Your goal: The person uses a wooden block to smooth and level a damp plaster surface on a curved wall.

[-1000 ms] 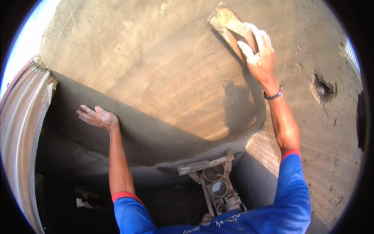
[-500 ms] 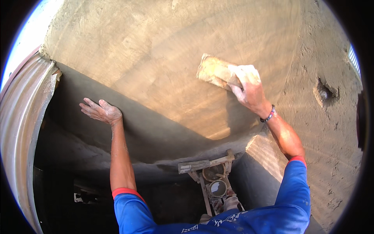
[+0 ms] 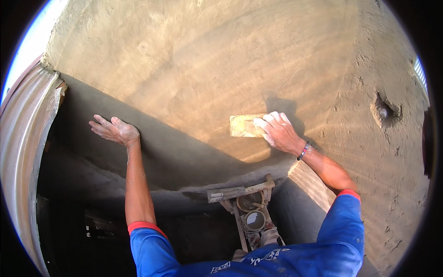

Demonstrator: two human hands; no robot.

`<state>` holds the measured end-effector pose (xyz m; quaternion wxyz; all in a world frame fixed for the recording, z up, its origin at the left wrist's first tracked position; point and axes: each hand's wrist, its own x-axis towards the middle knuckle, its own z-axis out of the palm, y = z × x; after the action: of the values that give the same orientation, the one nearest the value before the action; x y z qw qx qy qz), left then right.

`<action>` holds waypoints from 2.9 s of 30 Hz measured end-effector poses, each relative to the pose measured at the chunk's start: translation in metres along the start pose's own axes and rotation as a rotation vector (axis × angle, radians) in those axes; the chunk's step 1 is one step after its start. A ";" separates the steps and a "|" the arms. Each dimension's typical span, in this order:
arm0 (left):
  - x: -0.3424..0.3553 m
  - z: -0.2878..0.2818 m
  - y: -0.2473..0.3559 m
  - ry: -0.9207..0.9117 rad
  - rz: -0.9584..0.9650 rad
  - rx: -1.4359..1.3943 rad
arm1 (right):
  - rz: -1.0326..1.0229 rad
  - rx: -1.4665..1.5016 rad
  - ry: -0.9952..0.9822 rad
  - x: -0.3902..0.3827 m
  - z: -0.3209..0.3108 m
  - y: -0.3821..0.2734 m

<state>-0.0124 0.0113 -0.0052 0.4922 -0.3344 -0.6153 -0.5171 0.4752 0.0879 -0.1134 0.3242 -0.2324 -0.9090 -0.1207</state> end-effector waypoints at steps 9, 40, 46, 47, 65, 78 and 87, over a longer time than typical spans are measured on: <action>-0.001 0.002 0.000 -0.017 0.007 -0.045 | 0.277 -0.041 0.831 0.129 -0.107 0.044; 0.005 -0.001 0.006 -0.033 0.029 0.009 | 0.267 -0.114 0.736 0.103 -0.046 0.019; -0.002 -0.001 -0.002 -0.047 0.027 0.017 | 0.033 -0.089 0.577 0.153 -0.025 -0.047; -0.005 -0.006 -0.010 -0.054 0.016 0.044 | -0.135 -0.122 0.386 0.134 -0.005 -0.052; -0.014 -0.153 -0.005 -0.313 -0.003 -0.231 | -0.329 -0.334 0.291 0.209 -0.089 -0.055; -0.263 -0.298 -0.001 -1.404 -0.721 -0.244 | -0.426 -0.356 0.249 0.251 -0.098 -0.084; -0.297 -0.344 0.013 -1.253 -0.784 -0.450 | -0.551 -0.353 0.081 0.229 -0.061 -0.088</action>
<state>0.1756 -0.2884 -0.2905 -0.2470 -0.4141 -0.7324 -0.4806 0.3074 0.0685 0.0746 0.2702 -0.0255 -0.8891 -0.3686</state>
